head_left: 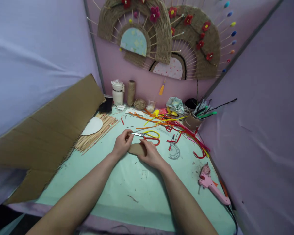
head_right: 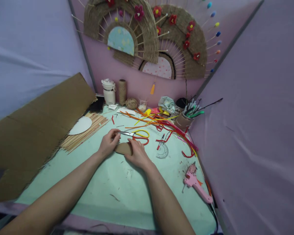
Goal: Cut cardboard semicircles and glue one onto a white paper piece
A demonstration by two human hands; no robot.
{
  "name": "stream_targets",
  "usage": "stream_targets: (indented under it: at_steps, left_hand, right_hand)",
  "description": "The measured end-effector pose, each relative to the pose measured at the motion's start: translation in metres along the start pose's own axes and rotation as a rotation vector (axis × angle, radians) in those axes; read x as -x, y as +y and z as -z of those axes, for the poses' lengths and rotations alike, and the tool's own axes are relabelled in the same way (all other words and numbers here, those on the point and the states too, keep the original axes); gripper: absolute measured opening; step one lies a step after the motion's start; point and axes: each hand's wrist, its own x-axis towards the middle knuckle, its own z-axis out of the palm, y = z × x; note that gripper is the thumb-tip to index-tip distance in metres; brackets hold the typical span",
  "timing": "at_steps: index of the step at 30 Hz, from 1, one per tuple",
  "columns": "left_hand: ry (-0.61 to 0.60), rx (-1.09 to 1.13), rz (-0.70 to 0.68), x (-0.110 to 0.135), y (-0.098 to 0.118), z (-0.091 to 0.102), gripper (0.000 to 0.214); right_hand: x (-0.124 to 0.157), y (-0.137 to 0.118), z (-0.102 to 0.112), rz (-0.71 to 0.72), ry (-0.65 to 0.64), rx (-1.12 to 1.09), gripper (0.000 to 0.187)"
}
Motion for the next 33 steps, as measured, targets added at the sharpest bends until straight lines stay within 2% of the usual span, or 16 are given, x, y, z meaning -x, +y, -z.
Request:
stream_targets:
  at_steps: [5,8,11,16,23,33]
  left_hand:
    - [-0.029,-0.205,-0.126,0.003,0.006,-0.003,0.022]
    - [-0.016,-0.288,-0.221,0.004,0.007,-0.004,0.022]
    - [-0.010,-0.325,-0.256,0.005,0.007,-0.005,0.022]
    - [-0.006,-0.338,-0.233,0.007,0.006,-0.005,0.022]
    - [-0.032,-0.309,-0.127,0.007,0.004,-0.004,0.025]
    - [-0.004,-0.258,-0.094,0.004,0.001,0.005,0.026]
  right_hand:
    - [-0.003,0.008,-0.002,0.044,0.028,-0.024,0.072]
    - [-0.002,0.011,0.006,0.053,0.041,-0.062,0.073]
    - [0.000,0.013,0.016,0.048,0.026,-0.078,0.071]
    - [0.002,0.014,0.019,0.009,-0.076,-0.023,0.072]
    - [0.001,0.014,0.015,-0.039,-0.132,-0.059,0.075]
    - [0.004,-0.006,0.034,-0.033,-0.024,-0.038,0.073]
